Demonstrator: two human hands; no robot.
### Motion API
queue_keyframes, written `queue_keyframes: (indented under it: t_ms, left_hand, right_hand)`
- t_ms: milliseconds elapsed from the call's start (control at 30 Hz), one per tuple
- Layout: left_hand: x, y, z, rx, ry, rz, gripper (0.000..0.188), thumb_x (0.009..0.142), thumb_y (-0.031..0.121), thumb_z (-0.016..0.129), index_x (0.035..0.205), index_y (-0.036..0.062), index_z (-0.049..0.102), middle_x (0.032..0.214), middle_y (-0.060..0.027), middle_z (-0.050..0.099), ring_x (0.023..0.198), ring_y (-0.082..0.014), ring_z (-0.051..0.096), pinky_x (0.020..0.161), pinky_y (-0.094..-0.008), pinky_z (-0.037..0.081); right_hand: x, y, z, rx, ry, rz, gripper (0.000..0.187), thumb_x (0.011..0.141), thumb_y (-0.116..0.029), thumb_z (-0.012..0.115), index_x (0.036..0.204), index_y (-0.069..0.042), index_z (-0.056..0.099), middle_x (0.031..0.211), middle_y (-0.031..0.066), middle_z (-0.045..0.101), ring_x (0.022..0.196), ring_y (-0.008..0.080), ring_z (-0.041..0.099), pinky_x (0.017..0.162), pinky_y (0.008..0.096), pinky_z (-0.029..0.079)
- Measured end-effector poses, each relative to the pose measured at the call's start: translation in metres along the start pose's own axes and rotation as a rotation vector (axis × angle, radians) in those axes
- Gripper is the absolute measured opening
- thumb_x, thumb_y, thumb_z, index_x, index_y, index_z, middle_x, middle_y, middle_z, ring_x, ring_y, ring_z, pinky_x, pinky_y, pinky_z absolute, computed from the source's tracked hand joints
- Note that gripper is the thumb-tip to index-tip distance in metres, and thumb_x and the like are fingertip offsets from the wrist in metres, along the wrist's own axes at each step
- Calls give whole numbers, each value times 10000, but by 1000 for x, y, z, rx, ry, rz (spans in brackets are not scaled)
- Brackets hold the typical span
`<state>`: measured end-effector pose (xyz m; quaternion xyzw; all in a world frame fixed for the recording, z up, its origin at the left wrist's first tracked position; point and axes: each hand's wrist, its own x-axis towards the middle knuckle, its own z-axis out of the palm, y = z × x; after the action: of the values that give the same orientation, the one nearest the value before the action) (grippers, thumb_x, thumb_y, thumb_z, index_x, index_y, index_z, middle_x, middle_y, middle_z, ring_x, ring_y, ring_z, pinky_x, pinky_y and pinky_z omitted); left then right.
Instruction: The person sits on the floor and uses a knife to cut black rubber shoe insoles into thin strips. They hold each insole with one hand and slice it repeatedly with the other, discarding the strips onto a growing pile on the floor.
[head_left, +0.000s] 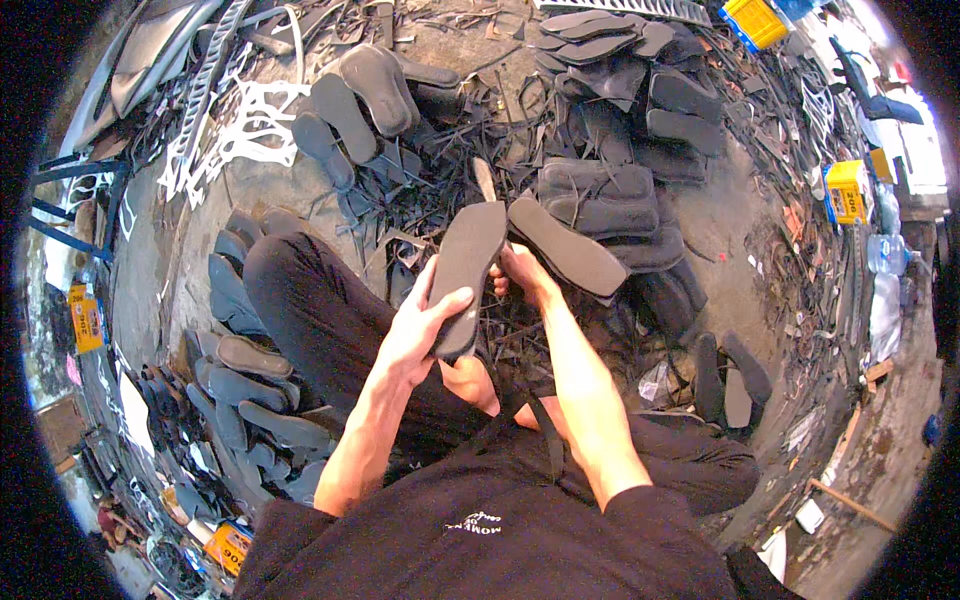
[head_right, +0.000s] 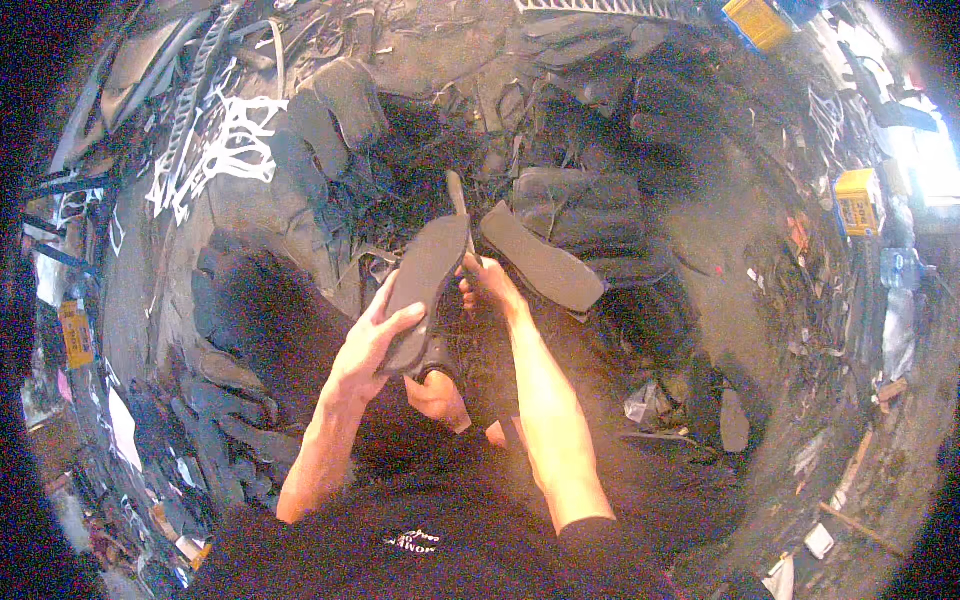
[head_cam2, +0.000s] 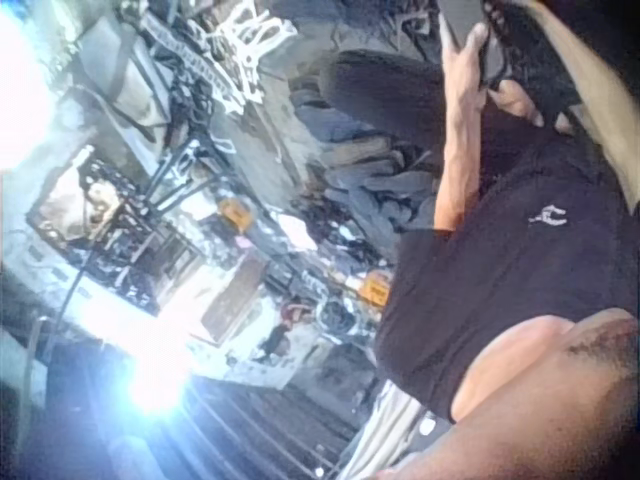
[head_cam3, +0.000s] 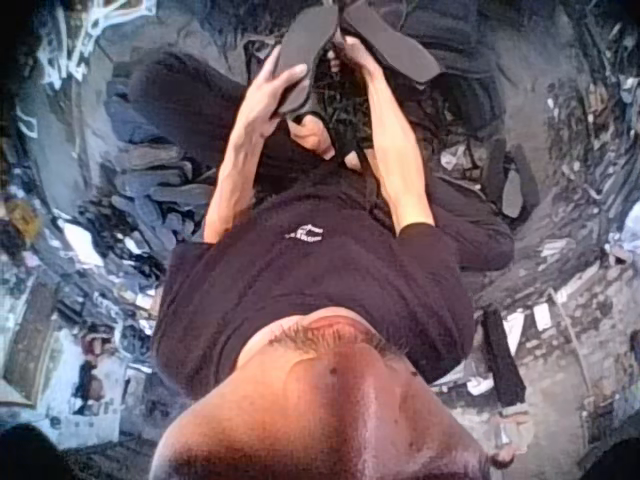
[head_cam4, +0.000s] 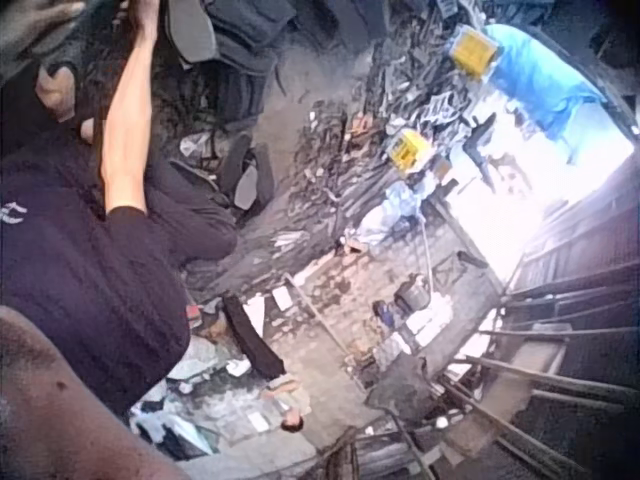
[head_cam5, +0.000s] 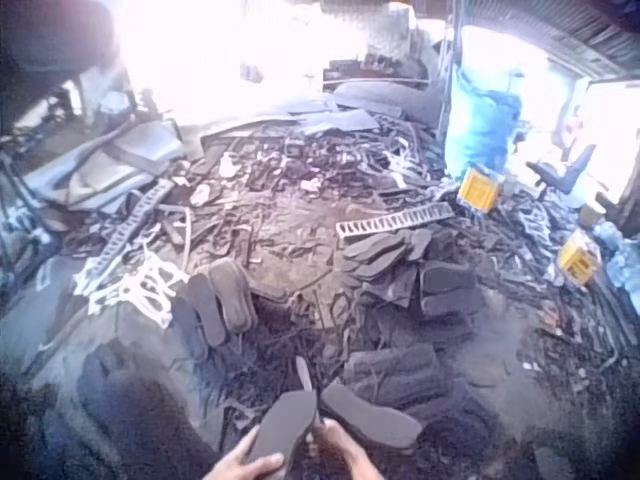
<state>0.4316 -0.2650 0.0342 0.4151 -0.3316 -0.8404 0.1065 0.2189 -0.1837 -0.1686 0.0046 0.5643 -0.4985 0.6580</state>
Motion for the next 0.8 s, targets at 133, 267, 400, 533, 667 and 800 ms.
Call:
queue_keyframes:
  t_ms: [133, 267, 400, 533, 667, 800]
  left_hand:
    - [-43, 8, 12, 394, 8, 210, 1005, 925, 222, 847, 1709, 47, 243, 1661, -142, 430, 1461, -244, 482, 1207, -374, 391]
    - [-57, 19, 21, 322, -213, 85, 787, 968, 339, 816, 1582, 18, 443, 1490, -110, 604, 1367, -216, 564, 1173, -393, 425]
    - [-30, 37, 57, 344, -102, 259, 476, 1033, 333, 748, 1365, 8, 644, 1215, -63, 734, 1065, -143, 676, 927, -323, 550]
    - [-35, 57, 76, 505, -161, 294, 363, 992, 327, 812, 1136, -3, 767, 957, -18, 777, 833, -89, 701, 747, -276, 572]
    - [-44, 80, 74, 614, -262, 259, 404, 961, 335, 847, 1162, -6, 770, 947, -34, 783, 812, -82, 696, 719, -267, 569]
    - [-46, 83, 76, 619, -349, 244, 413, 948, 341, 857, 1153, -7, 772, 928, -23, 781, 816, -82, 695, 733, -277, 573]
  right_hand:
    - [-120, -45, 61, 259, 37, -435, 612, 969, -653, 681, 1217, -93, 674, 864, -20, 667, 663, 107, 605, 551, 274, 471]
    - [-211, -83, 89, -10, 267, -585, 509, 955, -375, 812, 1305, -47, 644, 903, -25, 683, 669, 53, 591, 537, 235, 475]
    - [-273, -76, 103, -133, 220, -505, 444, 993, -309, 800, 1283, -21, 628, 883, -14, 678, 674, 55, 593, 547, 244, 468]
    - [-331, -73, 69, -628, 388, -722, 417, 1069, -436, 648, 1156, -28, 657, 762, 56, 629, 662, 149, 593, 611, 351, 492]
    - [-382, -69, 47, -922, 502, -656, 373, 1047, -400, 645, 1061, -28, 653, 720, 132, 630, 635, 222, 620, 635, 383, 499]
    - [-415, -66, 40, -924, 469, -481, 312, 1022, -327, 663, 1027, -15, 649, 751, 195, 652, 642, 352, 647, 656, 415, 514]
